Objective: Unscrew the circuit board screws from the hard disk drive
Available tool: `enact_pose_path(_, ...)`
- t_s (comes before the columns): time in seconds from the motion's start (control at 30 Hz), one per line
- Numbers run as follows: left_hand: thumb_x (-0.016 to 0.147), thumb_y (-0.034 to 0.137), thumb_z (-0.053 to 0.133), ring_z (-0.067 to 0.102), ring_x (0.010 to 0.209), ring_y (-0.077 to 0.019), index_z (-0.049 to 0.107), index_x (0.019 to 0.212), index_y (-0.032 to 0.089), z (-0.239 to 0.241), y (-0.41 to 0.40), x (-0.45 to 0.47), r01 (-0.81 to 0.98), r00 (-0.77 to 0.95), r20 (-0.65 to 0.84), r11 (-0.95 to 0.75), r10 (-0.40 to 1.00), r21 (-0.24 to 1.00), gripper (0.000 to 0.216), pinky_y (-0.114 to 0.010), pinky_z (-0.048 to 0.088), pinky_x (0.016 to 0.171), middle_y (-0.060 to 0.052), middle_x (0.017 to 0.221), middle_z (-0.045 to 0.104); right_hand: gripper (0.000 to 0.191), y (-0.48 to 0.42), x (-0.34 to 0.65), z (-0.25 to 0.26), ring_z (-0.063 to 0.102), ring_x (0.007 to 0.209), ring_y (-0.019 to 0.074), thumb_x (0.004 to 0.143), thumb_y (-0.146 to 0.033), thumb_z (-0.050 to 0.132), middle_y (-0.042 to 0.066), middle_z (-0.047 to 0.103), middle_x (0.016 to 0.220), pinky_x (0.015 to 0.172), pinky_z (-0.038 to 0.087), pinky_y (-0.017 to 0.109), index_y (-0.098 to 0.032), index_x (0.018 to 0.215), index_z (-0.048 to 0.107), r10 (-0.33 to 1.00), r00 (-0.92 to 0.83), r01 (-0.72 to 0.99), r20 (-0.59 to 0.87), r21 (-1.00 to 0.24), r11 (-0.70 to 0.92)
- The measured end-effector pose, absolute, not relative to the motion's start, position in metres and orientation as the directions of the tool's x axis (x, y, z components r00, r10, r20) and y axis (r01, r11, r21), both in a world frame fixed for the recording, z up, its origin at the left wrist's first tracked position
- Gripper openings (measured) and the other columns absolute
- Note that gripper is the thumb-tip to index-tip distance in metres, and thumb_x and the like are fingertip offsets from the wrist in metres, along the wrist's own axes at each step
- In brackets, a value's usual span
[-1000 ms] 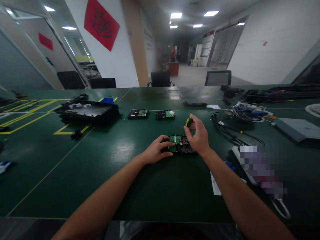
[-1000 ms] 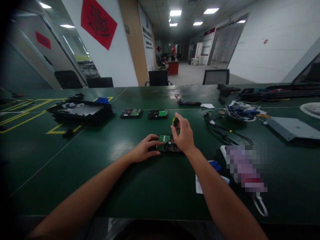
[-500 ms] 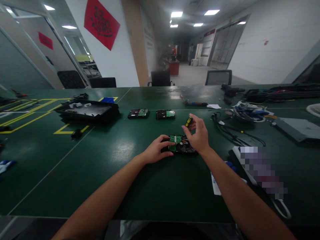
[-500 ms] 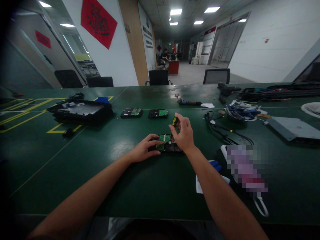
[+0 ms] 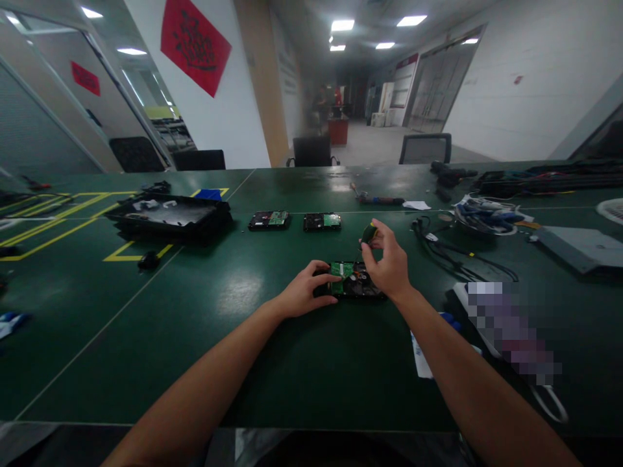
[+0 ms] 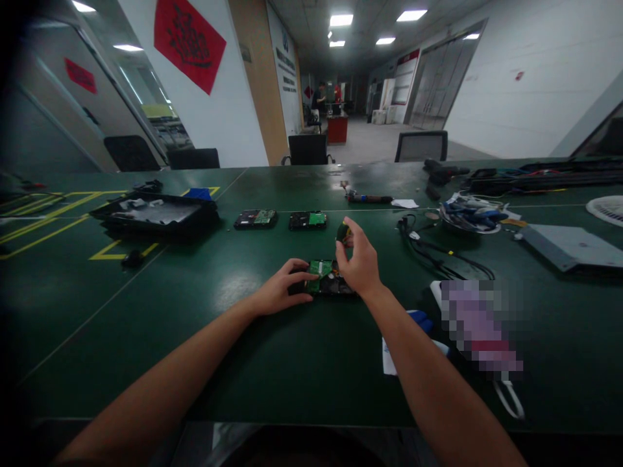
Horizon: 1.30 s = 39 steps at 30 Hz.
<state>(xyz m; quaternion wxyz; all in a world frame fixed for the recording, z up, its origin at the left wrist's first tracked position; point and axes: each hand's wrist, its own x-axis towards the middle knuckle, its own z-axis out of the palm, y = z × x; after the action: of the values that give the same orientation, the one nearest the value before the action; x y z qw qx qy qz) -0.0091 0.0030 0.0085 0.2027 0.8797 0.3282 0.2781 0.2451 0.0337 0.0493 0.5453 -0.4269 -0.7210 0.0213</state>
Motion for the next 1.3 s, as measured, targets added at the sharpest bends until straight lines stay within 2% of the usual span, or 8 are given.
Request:
enact_pose_path(0.13,0.088,0.042,0.079,0.05,0.132,-0.031,0.062,0.139,0.036,0.0078,0.0036,-0.0093,0.465,0.628,0.356,-0.7,0.692,0.542,0.055,-0.052,0.047,0.112,-0.009,0.14,0.045,0.057,0.0326,0.2434,0.0503,0.071,0.095,0.0266,0.093,-0.033,0.064,0.011,0.067,0.126,0.081,0.064,0.047,-0.03,0.147,0.046,0.61,-0.066,0.625,0.79,-0.444,0.642)
enact_pose_path(0.33,0.089,0.042,0.078,0.05,0.132,-0.0303,0.062,0.14,0.034,0.0073,0.0037,-0.0104,0.47,0.631,0.352,-0.701,0.692,0.536,0.055,-0.05,0.047,0.112,-0.009,0.141,0.044,0.059,0.0297,0.245,0.0514,0.07,0.096,0.0259,0.095,-0.028,0.06,0.012,0.067,0.125,0.09,0.062,0.048,-0.028,0.152,0.041,0.63,-0.076,0.605,0.773,-0.466,0.646)
enact_pose_path(0.53,0.089,0.042,0.078,0.05,0.133,-0.0305,0.062,0.139,0.035,0.0078,0.0039,-0.0095,0.465,0.634,0.35,-0.702,0.689,0.539,0.054,-0.052,0.047,0.112,-0.009,0.141,0.045,0.058,0.0292,0.2476,0.0523,0.068,0.089,0.0252,0.092,-0.031,0.065,0.01,0.065,0.116,0.078,0.063,0.046,-0.029,0.147,0.045,0.606,-0.078,0.633,0.792,-0.431,0.644)
enact_pose_path(0.73,0.089,0.042,0.078,0.05,0.132,-0.03,0.062,0.139,0.034,0.0069,0.0047,-0.0098,0.461,0.633,0.363,-0.71,0.683,0.532,0.053,-0.05,0.047,0.112,-0.01,0.14,0.045,0.061,0.0311,0.2466,0.0515,0.068,0.087,0.0228,0.093,-0.026,0.062,0.012,0.063,0.127,0.085,0.062,0.046,-0.027,0.15,0.04,0.609,-0.098,0.621,0.787,-0.43,0.655)
enact_pose_path(0.93,0.089,0.042,0.078,0.05,0.131,-0.0301,0.062,0.139,0.034,0.0066,0.0045,-0.0102,0.457,0.638,0.367,-0.717,0.677,0.527,0.054,-0.05,0.047,0.112,-0.01,0.14,0.045,0.058,0.0333,0.2456,0.0514,0.066,0.085,0.0233,0.092,-0.031,0.065,0.011,0.062,0.119,0.075,0.063,0.044,-0.027,0.146,0.044,0.595,-0.084,0.645,0.799,-0.412,0.644)
enact_pose_path(1.1,0.089,0.043,0.077,0.05,0.132,-0.0302,0.062,0.139,0.034,0.0059,0.0048,-0.0104,0.465,0.633,0.364,-0.711,0.684,0.528,0.053,-0.05,0.047,0.112,-0.009,0.14,0.045,0.06,0.031,0.2462,0.0503,0.069,0.09,0.0238,0.093,-0.025,0.061,0.013,0.063,0.126,0.087,0.062,0.047,-0.026,0.149,0.04,0.617,-0.094,0.61,0.782,-0.444,0.657)
enact_pose_path(1.3,0.089,0.045,0.077,0.05,0.131,-0.0303,0.063,0.138,0.033,0.008,0.0034,-0.0098,0.454,0.632,0.366,-0.709,0.683,0.539,0.052,-0.05,0.047,0.111,-0.01,0.139,0.046,0.058,0.0326,0.2446,0.0497,0.068,0.086,0.0225,0.092,-0.03,0.066,0.012,0.061,0.12,0.076,0.063,0.042,-0.026,0.145,0.044,0.603,-0.063,0.616,0.795,-0.444,0.65)
